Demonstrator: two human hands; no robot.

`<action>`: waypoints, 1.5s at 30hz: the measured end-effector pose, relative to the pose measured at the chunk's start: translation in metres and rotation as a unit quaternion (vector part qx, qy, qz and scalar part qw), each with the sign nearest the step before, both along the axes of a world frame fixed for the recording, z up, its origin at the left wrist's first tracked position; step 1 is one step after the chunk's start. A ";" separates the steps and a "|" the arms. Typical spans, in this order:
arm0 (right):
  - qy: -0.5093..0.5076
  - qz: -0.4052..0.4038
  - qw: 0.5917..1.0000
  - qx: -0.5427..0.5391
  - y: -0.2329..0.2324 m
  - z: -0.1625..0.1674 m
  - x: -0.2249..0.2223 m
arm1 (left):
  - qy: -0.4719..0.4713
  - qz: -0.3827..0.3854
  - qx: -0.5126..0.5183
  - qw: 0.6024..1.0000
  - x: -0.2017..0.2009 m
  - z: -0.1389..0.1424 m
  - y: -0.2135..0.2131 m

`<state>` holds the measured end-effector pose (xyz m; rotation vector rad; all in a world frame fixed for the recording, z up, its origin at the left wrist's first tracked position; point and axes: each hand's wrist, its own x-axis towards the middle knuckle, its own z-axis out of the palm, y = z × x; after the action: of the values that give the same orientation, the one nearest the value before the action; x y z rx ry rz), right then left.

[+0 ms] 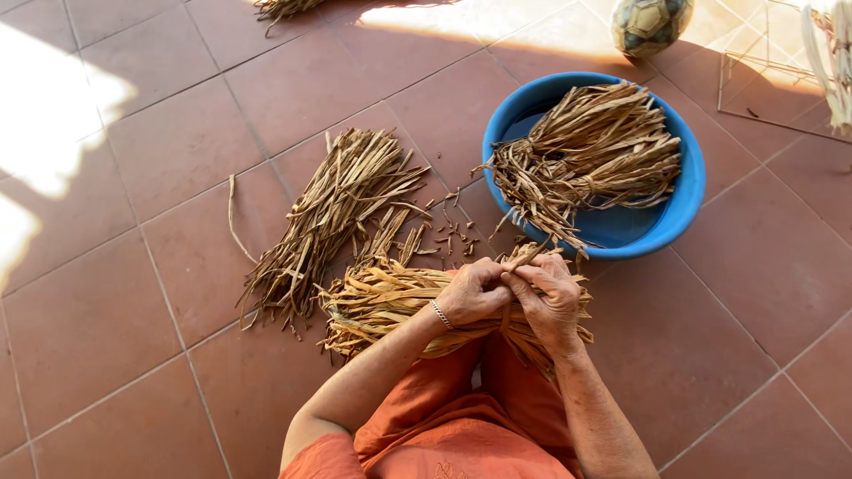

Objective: The person sits on a tiled floor and uses scissors to trim dried plant stalks. They repeatedly pick up stalks, cut them into shorter pieces, and place the trimmed pieces into a blue basin.

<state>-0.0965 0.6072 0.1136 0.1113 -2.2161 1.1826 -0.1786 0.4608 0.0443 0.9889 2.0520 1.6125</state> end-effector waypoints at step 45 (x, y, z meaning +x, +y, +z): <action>-0.175 0.080 0.976 -0.104 0.030 -0.035 0.011 | 0.262 -0.048 0.045 0.963 -0.022 0.040 -0.009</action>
<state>-0.0856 0.6374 0.0787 -0.0049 -2.3986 1.6209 -0.2007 0.4522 0.0839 1.6681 2.2157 1.5187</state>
